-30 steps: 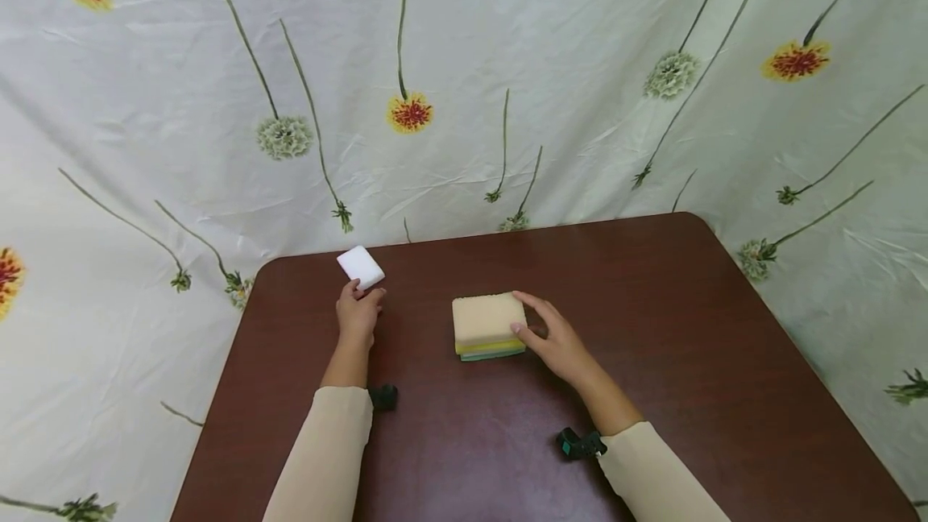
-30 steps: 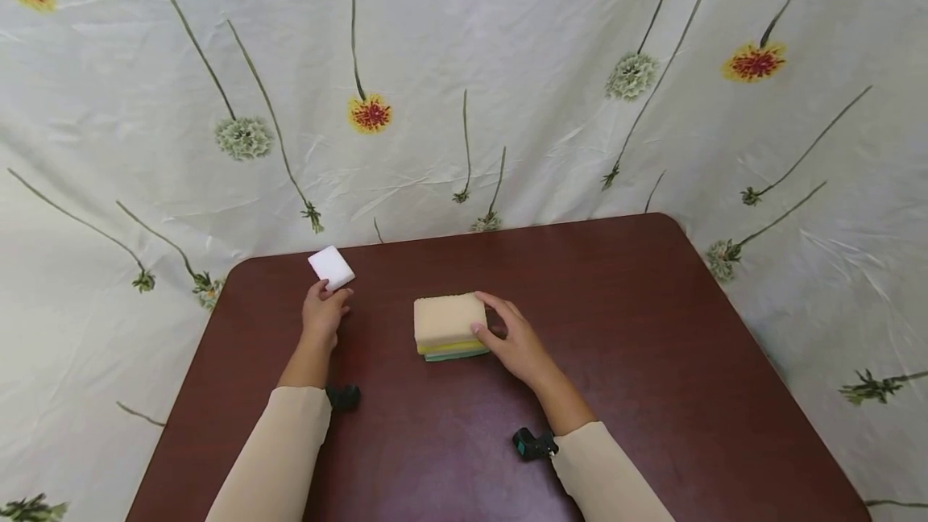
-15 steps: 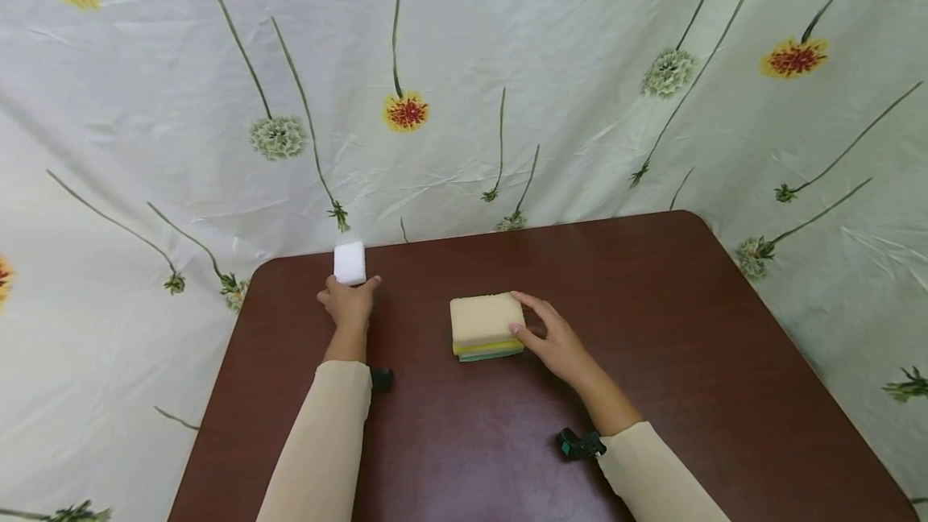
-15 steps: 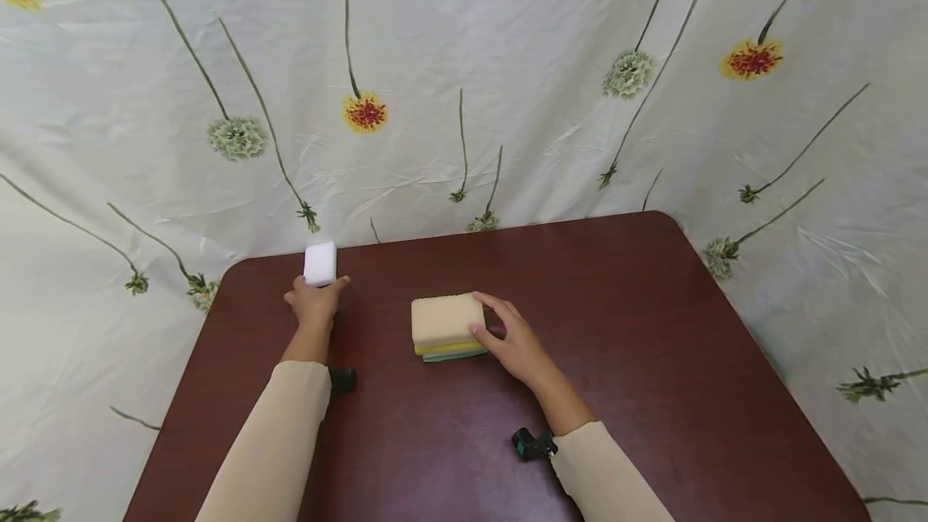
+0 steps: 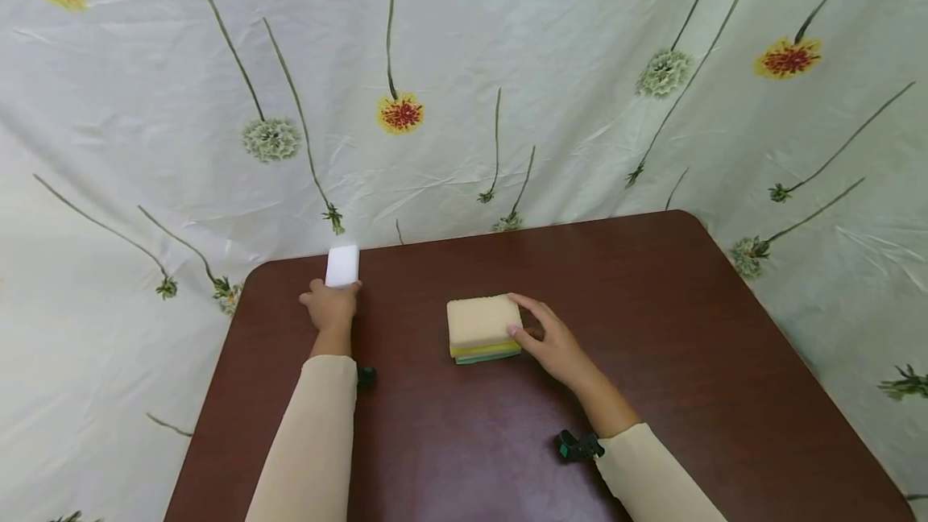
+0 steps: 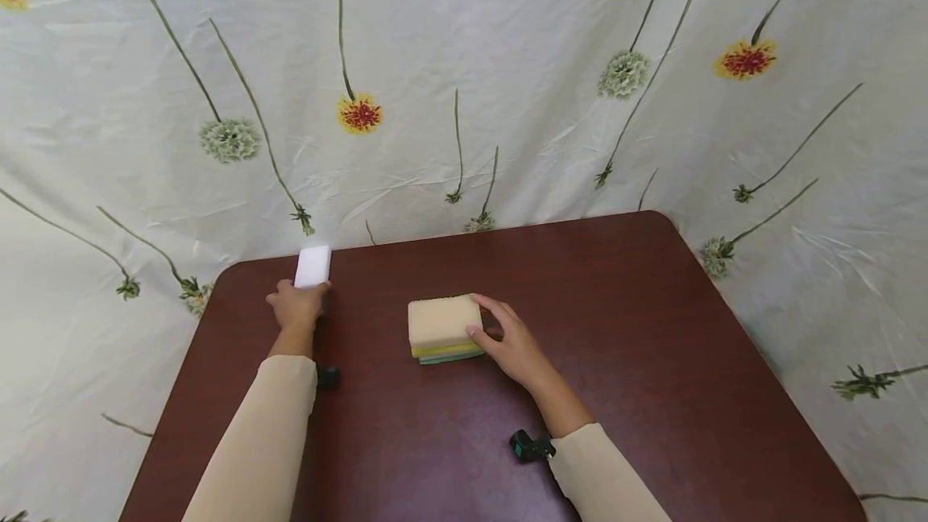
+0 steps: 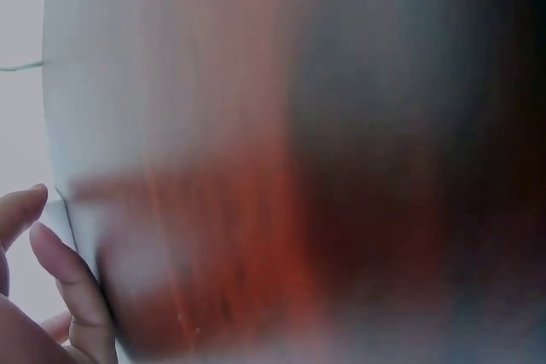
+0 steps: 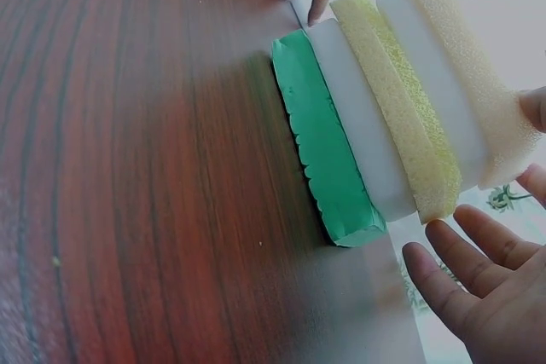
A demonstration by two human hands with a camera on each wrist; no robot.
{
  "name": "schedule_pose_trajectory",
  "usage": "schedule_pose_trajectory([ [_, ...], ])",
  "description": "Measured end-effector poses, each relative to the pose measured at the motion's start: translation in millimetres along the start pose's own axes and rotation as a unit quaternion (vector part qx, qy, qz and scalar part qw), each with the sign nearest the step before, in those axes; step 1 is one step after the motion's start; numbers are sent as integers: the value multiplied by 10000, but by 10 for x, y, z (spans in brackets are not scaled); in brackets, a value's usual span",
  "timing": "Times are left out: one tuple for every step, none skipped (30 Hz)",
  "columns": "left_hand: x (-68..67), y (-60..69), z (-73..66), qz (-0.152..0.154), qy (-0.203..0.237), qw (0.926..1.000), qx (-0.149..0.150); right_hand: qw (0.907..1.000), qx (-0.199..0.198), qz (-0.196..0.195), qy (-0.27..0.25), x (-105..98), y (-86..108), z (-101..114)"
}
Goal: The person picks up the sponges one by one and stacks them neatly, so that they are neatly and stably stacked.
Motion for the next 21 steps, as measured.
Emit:
schedule_pose_trajectory([
  [-9,1,6,13,-87,10000,19,10000,4,5,-4,4,1,-4],
  [-17,-2,11,20,-172,9998,34,10000,15,5,1,7,2,-8],
  [-21,-3,16,30,-227,9997,48,10000,28,10,17,10,3,-13],
  [-26,-3,19,38,-254,9997,52,10000,33,15,26,13,5,-16],
  [-30,-6,23,41,-272,9996,55,10000,35,17,34,15,5,-20],
  [-33,-4,26,49,-289,9996,57,10000,33,21,33,17,4,-22],
  [-38,-1,26,53,-264,9996,55,10000,29,19,31,17,4,-24],
  [-40,-1,27,58,-219,9997,44,10000,30,19,31,17,4,-25],
  [-39,-1,30,69,-149,9999,26,10000,24,20,32,18,4,-25],
  [-36,-4,34,82,-69,9999,7,10000,9,17,21,18,4,-22],
  [-28,-9,41,108,5,9999,-18,10000,-1,11,7,17,3,-19],
  [-18,-12,48,133,110,9998,-33,10000,-11,4,-2,15,4,-15],
  [-4,-20,57,169,253,9995,-63,10000,-20,-1,-4,16,5,-9],
  [7,-24,65,191,412,9989,-92,10000,-24,0,-4,17,6,-4],
  [15,-26,74,208,588,9980,-118,10000,-25,-1,-8,17,7,-1],
  [26,-27,85,235,750,9968,-151,10000,-27,-2,-10,18,7,2],
  [34,-25,93,256,912,9954,-171,10000,-19,-4,-16,17,8,4],
  [43,-24,103,278,1070,9937,-193,10000,-14,-5,-20,17,9,5],
  [49,-23,113,298,1209,9920,-224,10000,-10,-5,-22,17,10,7],
  [57,-25,124,314,1326,9904,-239,10000,-2,-5,-20,16,11,7],
  [66,-29,135,342,1413,9891,-251,10000,-2,-7,-20,16,12,9],
])
Point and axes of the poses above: each hand's wrist, its own y-axis away from the middle knuckle, its own x-axis out of the palm, z = x × y, the point moved 10 cm from there along -y, towards the middle knuckle, and after that the axes turned 14 degrees about -y, right-handed, at the moved point
